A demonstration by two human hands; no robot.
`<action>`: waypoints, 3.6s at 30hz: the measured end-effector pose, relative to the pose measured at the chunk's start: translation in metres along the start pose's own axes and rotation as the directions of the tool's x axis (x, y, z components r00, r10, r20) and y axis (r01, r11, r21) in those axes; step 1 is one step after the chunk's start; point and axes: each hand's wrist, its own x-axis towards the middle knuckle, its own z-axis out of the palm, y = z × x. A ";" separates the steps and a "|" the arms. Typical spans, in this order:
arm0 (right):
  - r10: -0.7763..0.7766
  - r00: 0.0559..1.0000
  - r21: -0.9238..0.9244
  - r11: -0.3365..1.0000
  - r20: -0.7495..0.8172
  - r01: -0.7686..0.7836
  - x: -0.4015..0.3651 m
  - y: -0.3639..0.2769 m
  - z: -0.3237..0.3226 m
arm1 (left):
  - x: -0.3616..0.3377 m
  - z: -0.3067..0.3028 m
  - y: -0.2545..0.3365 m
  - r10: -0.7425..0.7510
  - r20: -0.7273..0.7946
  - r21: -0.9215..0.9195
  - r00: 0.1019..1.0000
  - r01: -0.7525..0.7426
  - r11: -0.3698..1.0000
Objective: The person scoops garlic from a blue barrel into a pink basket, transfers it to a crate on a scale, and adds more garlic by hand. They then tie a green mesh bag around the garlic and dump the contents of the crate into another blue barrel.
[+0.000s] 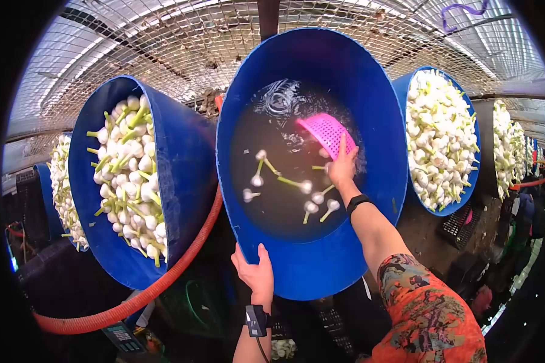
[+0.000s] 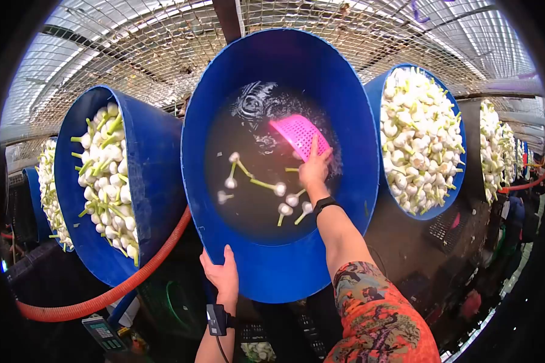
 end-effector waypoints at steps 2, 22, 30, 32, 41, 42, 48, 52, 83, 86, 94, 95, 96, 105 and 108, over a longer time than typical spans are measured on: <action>0.005 0.999 0.030 1.000 0.043 -0.006 0.004 -0.011 0.010 | -0.001 0.001 -0.001 -0.006 0.024 -0.021 1.000 0.006 1.000; -0.171 0.730 0.742 0.298 0.661 -0.601 -0.076 -0.018 0.061 | 0.001 -0.001 -0.005 -0.041 -0.015 -0.010 0.999 0.041 0.999; -0.306 0.825 0.878 0.231 0.474 -0.419 -0.006 -0.026 -0.052 | 0.001 -0.002 -0.005 -0.024 -0.032 -0.003 0.999 0.024 1.000; -0.392 0.912 0.936 0.352 0.121 0.027 0.019 -0.045 -0.095 | 0.001 -0.003 -0.005 -0.040 -0.023 -0.006 0.999 0.040 0.999; -0.689 0.725 -0.290 0.693 0.005 0.660 0.050 -0.048 -0.106 | 0.002 -0.003 -0.004 -0.053 -0.018 -0.022 0.998 0.053 0.998; -0.678 0.735 -0.270 0.705 0.018 0.656 0.050 -0.035 -0.085 | 0.001 -0.003 -0.005 -0.051 -0.022 -0.034 0.998 0.050 0.998; -0.186 0.977 -0.149 0.968 0.104 0.201 0.015 -0.018 0.020 | 0.002 0.000 -0.003 -0.052 0.006 -0.023 0.999 0.052 0.998; -0.002 0.991 0.077 0.997 0.136 -0.009 0.003 -0.013 0.064 | 0.001 -0.003 -0.001 -0.052 0.036 -0.017 0.998 0.052 0.998; -0.469 0.846 0.759 0.445 -0.255 0.475 0.007 -0.045 -0.145 | 0.000 -0.006 -0.003 -0.058 -0.007 -0.048 0.998 0.057 0.997; -0.657 0.697 0.024 0.723 -0.286 0.691 0.032 -0.053 -0.150 | 0.000 -0.006 -0.003 -0.059 -0.003 -0.060 0.998 0.059 0.996; -0.426 0.894 -0.346 0.825 0.136 0.446 0.030 -0.023 -0.036 | 0.001 -0.005 -0.003 -0.085 0.016 -0.040 0.996 0.085 0.996; -0.428 0.892 -0.341 0.825 0.145 0.451 0.029 -0.015 -0.018 | 0.001 -0.004 -0.005 -0.088 0.023 -0.030 0.996 0.089 0.996; -0.331 0.925 -0.292 0.880 0.189 0.375 0.024 -0.011 -0.004 | 0.002 -0.004 -0.006 -0.075 0.020 -0.022 0.997 0.075 0.997; -0.154 0.921 0.076 0.988 0.358 0.136 -0.030 0.032 0.107 | 0.002 -0.004 -0.004 -0.072 0.032 -0.023 0.997 0.072 0.997; 0.012 0.839 0.111 0.990 0.544 -0.087 -0.065 0.011 0.101 | 0.002 -0.003 -0.005 -0.071 0.032 -0.029 0.997 0.072 0.997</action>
